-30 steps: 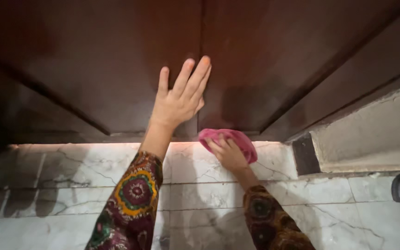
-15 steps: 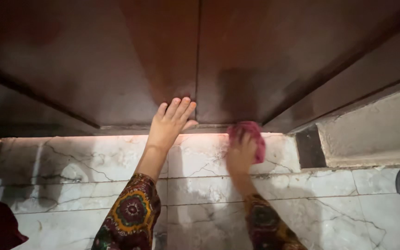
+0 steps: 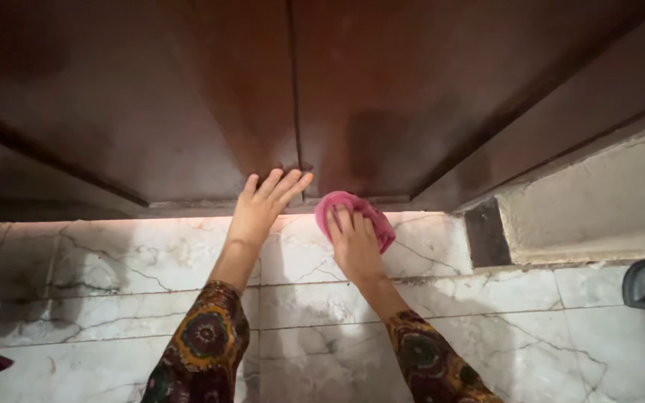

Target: The person wipes down the surface of a wooden door using a cloth and then applies liquid from a spray bottle to continue cleaning.

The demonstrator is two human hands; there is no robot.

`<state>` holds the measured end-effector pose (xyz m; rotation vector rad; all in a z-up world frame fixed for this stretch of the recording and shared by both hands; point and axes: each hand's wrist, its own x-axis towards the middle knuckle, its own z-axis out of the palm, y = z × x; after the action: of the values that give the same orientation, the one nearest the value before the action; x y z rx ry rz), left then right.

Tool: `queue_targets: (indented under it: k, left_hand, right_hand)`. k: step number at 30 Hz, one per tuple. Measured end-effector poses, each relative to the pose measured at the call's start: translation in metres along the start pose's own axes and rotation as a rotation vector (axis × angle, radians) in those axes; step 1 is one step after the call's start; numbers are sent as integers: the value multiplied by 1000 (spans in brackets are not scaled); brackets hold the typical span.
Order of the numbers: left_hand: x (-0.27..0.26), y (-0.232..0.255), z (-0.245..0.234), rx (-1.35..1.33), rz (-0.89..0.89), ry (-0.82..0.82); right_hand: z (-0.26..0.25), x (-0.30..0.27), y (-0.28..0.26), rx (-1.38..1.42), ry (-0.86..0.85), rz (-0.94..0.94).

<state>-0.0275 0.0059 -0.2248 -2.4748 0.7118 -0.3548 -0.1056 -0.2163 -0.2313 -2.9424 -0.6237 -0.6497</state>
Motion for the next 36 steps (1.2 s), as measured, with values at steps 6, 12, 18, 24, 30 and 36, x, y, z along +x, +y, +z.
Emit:
queue_targets:
  k: [6,12,18,24,30,36]
  left_hand:
    - [-36,-46,39,-54,225,87]
    - [-117,-117,48,286,-289,-17]
    - [-147,-156,47,457,-415,-199]
    - [-123,-154,77,-189,-459,-346]
    - [-117,-154,85,53,-411,-374]
    - [-117,-156,71,90,-350,-518]
  right_hand:
    - [-39,46,-33,-70,289,-266]
    - [6,89,-73,-358,234,-471]
    - [69,67,-112,-280,-136,-437]
    - [82,118,-190,-146,-71,-410]
    - [89,140,-228,-140,-55,-479]
    - [85,102,-139,-136,-218,-545]
